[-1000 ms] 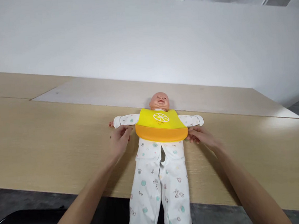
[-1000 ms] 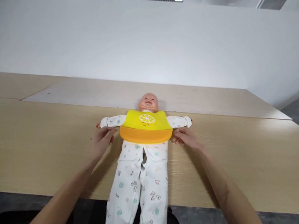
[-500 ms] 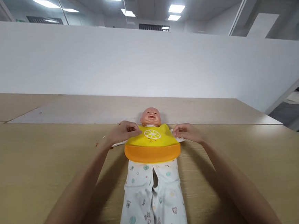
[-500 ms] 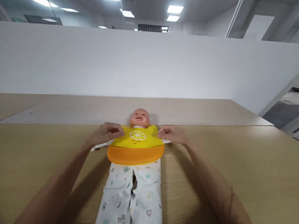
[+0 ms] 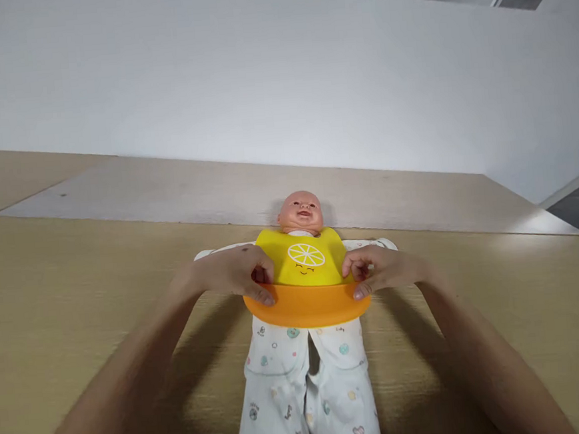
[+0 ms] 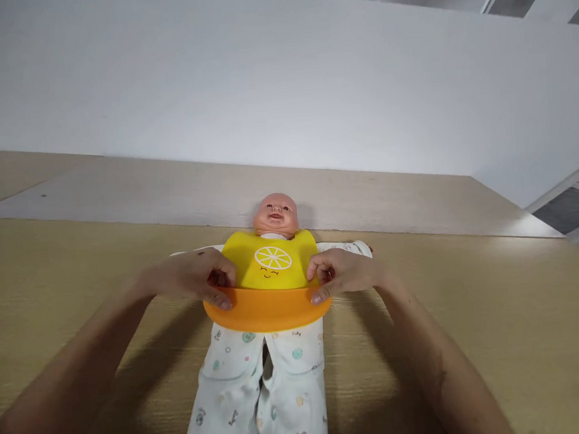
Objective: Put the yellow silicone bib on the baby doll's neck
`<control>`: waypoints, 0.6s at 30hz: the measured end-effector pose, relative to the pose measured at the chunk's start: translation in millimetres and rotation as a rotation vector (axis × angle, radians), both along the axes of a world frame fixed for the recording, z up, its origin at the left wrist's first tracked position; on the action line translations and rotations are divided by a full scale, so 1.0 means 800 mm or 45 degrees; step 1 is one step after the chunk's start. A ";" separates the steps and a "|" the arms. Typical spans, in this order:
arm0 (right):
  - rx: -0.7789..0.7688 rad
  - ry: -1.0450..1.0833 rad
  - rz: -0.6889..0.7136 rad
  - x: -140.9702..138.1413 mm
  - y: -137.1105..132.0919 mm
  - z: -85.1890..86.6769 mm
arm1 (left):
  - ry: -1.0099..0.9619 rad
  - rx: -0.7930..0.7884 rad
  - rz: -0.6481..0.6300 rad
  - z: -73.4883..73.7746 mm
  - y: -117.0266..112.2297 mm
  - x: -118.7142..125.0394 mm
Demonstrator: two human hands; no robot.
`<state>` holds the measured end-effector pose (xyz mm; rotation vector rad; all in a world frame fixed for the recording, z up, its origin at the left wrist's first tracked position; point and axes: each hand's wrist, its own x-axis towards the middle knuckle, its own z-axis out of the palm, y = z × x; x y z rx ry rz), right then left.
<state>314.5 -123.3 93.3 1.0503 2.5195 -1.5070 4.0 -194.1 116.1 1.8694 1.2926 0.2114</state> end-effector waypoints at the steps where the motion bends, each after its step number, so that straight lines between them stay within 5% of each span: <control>1: -0.013 -0.003 -0.001 0.000 0.000 0.002 | 0.015 -0.017 -0.045 0.001 0.001 0.000; 7: -0.067 -0.042 -0.036 0.001 0.000 0.011 | -0.006 -0.085 -0.155 -0.014 0.006 0.003; 18: -0.177 0.028 -0.016 -0.004 -0.004 0.005 | -0.052 0.014 -0.095 -0.022 0.007 -0.004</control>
